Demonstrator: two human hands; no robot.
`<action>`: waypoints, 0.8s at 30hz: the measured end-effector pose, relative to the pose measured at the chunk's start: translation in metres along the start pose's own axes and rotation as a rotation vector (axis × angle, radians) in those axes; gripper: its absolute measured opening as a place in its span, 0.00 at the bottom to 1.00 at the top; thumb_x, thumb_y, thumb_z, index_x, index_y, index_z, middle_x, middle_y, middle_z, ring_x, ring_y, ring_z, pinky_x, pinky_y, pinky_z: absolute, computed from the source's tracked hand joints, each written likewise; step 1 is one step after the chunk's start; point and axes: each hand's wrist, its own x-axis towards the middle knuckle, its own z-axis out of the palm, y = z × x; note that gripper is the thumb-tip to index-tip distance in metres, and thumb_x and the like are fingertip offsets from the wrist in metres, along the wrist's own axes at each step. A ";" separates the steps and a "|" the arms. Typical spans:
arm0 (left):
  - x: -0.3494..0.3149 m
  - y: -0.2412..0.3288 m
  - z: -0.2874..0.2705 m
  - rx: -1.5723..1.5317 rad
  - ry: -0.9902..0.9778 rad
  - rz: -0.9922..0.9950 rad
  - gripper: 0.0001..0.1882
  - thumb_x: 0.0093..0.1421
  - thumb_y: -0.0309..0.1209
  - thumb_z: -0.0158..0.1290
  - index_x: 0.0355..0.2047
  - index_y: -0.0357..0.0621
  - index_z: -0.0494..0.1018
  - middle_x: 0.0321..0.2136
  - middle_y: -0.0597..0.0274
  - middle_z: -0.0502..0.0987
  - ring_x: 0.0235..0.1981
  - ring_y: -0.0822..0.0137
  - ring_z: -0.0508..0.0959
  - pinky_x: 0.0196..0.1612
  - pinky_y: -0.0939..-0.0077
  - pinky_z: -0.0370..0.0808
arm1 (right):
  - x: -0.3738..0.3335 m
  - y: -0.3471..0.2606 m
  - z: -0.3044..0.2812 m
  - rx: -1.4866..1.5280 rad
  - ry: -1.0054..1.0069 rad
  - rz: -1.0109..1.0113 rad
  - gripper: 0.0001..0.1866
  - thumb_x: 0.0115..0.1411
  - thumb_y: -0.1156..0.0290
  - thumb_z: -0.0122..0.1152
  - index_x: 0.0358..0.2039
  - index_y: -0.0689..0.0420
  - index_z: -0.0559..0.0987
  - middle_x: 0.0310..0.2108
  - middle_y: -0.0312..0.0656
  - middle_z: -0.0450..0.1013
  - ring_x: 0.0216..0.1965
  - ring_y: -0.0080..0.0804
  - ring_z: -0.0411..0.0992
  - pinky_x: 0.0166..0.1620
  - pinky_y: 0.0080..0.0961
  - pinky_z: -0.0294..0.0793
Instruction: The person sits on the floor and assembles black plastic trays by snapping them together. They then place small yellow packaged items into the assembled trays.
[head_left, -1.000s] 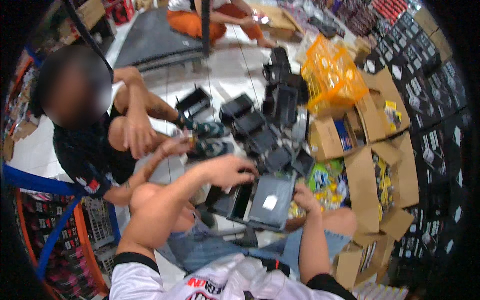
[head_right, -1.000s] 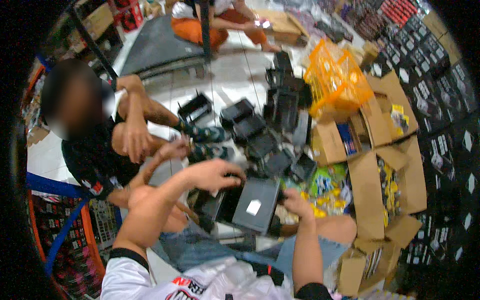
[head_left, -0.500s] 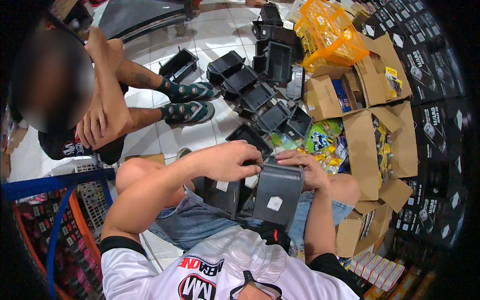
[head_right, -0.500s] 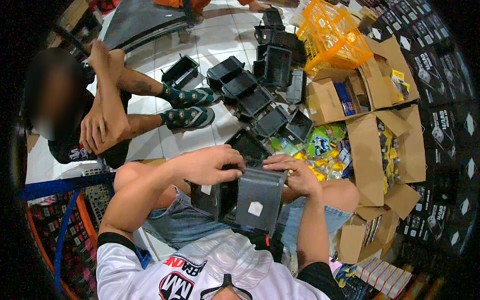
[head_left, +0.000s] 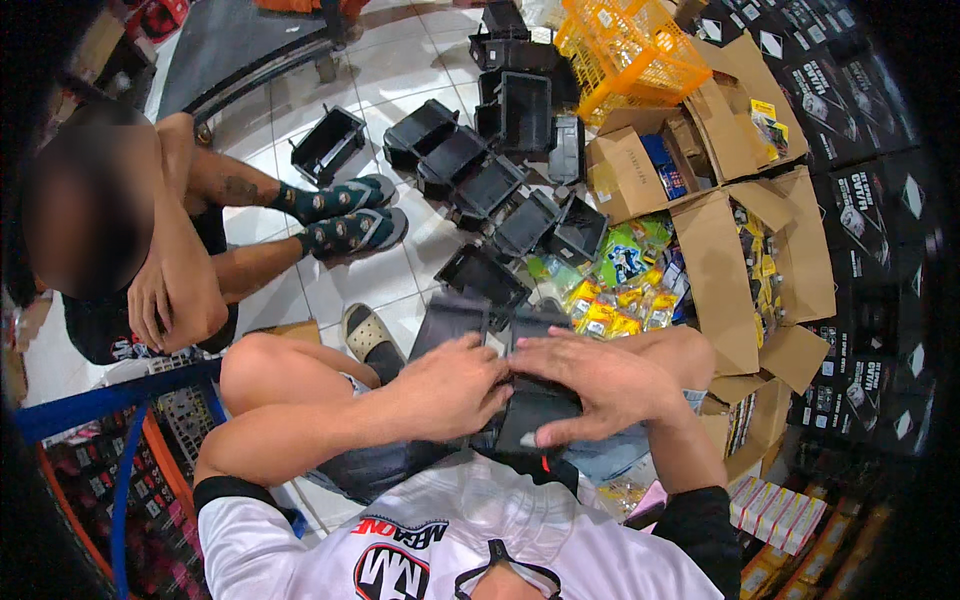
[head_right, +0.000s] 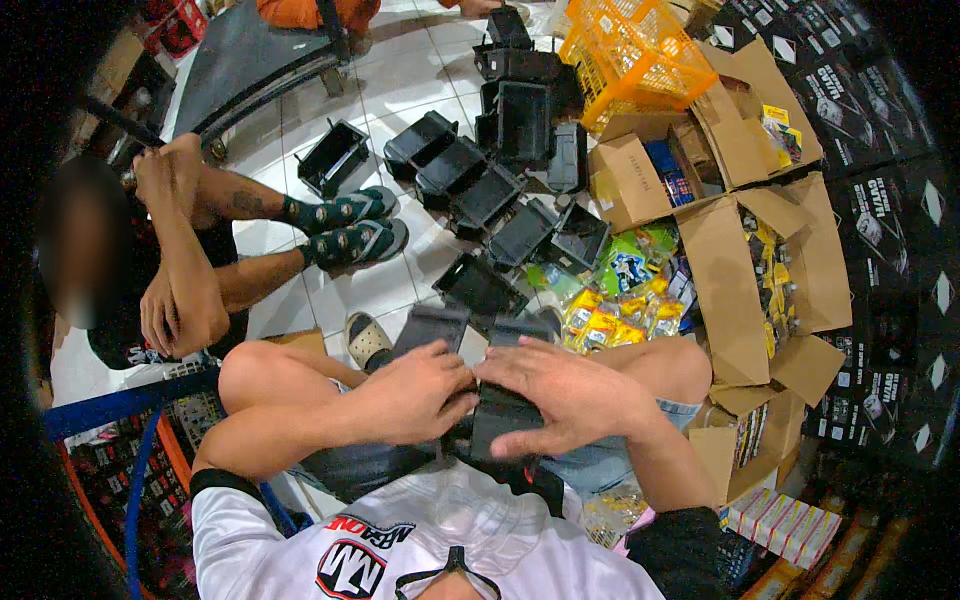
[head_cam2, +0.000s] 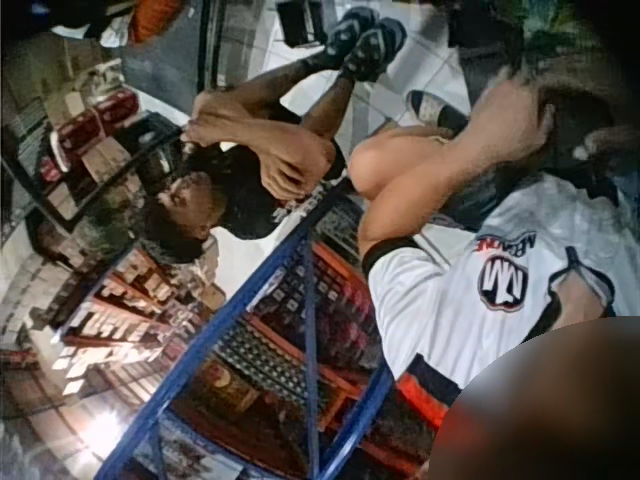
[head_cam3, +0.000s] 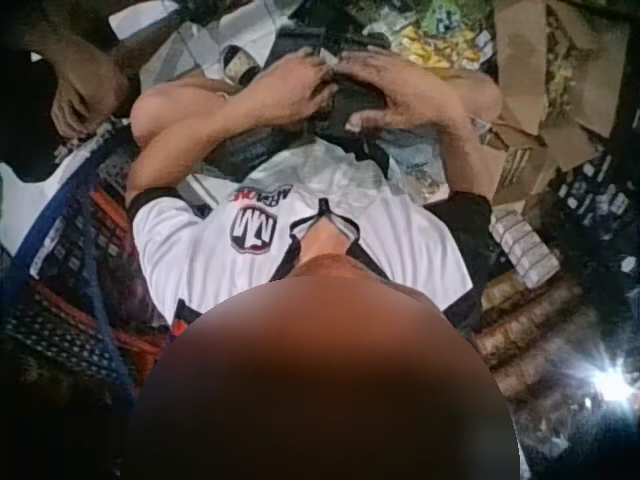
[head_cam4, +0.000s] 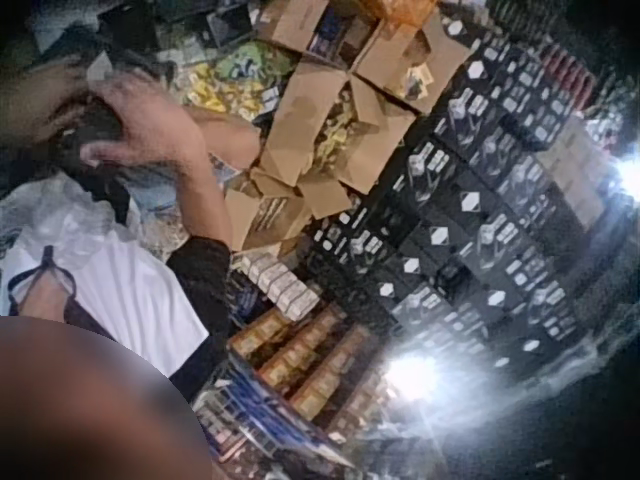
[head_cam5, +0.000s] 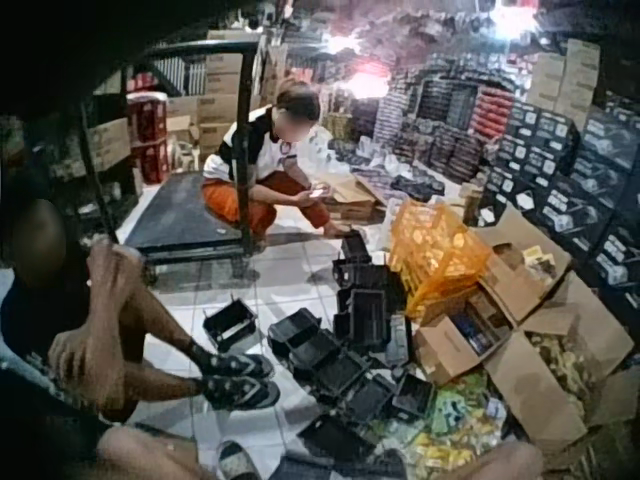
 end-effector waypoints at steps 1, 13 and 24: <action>-0.005 0.003 0.000 -0.045 -0.033 -0.018 0.14 0.66 0.38 0.54 0.39 0.37 0.78 0.36 0.49 0.78 0.44 0.46 0.76 0.51 0.55 0.73 | 0.002 -0.001 0.002 -0.009 -0.006 -0.058 0.45 0.58 0.41 0.68 0.64 0.63 0.69 0.64 0.59 0.68 0.69 0.54 0.63 0.72 0.55 0.53; -0.021 0.007 -0.011 0.030 -0.290 0.178 0.18 0.66 0.43 0.53 0.40 0.38 0.78 0.36 0.51 0.81 0.45 0.47 0.76 0.53 0.53 0.72 | 0.050 0.019 0.054 0.311 -0.288 -0.206 0.32 0.60 0.48 0.67 0.55 0.60 0.75 0.48 0.55 0.75 0.54 0.55 0.71 0.58 0.46 0.68; -0.015 -0.008 -0.002 -0.262 -0.296 0.421 0.27 0.58 0.48 0.59 0.41 0.31 0.72 0.42 0.41 0.76 0.52 0.43 0.72 0.62 0.52 0.67 | 0.042 0.018 0.039 0.321 -0.307 -0.299 0.30 0.66 0.50 0.62 0.62 0.56 0.75 0.51 0.49 0.75 0.54 0.47 0.71 0.61 0.42 0.61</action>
